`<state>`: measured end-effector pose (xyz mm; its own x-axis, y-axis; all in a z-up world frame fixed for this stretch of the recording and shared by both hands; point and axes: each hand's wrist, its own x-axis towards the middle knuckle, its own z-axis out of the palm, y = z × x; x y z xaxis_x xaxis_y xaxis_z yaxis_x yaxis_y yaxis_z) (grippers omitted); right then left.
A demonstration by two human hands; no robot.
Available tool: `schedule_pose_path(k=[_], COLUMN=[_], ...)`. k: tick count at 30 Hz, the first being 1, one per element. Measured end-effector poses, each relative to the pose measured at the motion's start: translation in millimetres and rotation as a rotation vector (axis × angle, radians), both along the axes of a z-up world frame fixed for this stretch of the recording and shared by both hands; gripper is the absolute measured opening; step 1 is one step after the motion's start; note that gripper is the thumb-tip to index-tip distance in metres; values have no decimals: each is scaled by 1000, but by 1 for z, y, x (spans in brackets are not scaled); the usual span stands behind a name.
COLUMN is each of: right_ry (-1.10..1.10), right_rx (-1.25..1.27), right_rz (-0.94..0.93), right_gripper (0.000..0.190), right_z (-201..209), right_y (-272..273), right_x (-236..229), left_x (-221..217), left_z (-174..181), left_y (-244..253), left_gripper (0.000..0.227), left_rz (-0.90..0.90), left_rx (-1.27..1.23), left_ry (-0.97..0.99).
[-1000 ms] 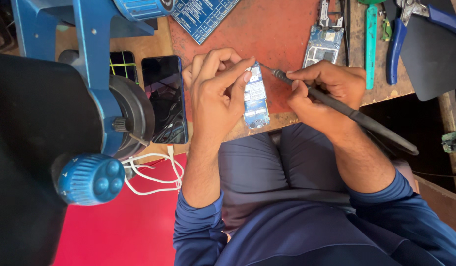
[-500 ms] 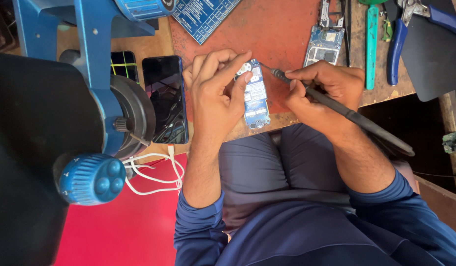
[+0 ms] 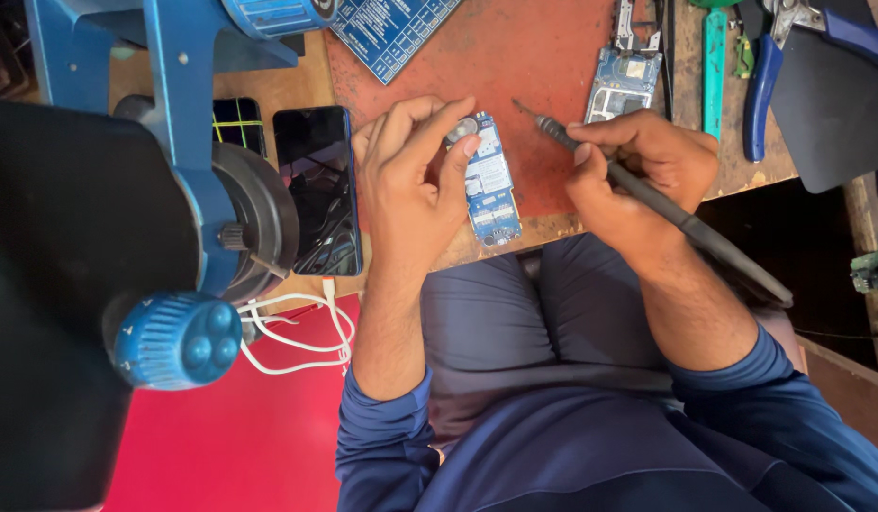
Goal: The person uses a soldering iron on a small blue circuit board, then picks up a black plastic component and attaches it to the board. They continue to adjust and inspect the assembly by hand.
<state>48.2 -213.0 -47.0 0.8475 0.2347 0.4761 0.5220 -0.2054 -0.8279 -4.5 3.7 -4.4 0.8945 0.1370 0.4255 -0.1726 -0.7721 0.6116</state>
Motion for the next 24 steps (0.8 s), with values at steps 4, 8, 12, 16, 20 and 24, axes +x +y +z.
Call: schedule_pose_path(k=[4, 8, 12, 16, 20, 24], right_ry=[88, 90, 149, 109, 173, 312], right_rx=[151, 290, 511, 553, 552, 385], right_rz=[-2, -50, -95, -161, -158, -87], right_gripper=[7, 11, 10, 6, 7, 5], right_z=[-2, -11, -12, 7, 17, 9], right_y=[-2, -2, -9, -35, -62, -65], right_x=[-8, -10, -1, 11, 10, -13], left_x=[-3, -6, -5, -7, -7, -8], left_z=[-2, -7, -10, -8, -5, -7], left_y=[0, -1, -2, -5, -8, -8], left_gripper=[35, 35, 35, 32, 30, 30], left_rz=[7, 25, 38, 57, 58, 54], left_rx=[-15, -36, 5, 60, 95, 107], left_ry=[-12, -58, -114, -98, -95, -105])
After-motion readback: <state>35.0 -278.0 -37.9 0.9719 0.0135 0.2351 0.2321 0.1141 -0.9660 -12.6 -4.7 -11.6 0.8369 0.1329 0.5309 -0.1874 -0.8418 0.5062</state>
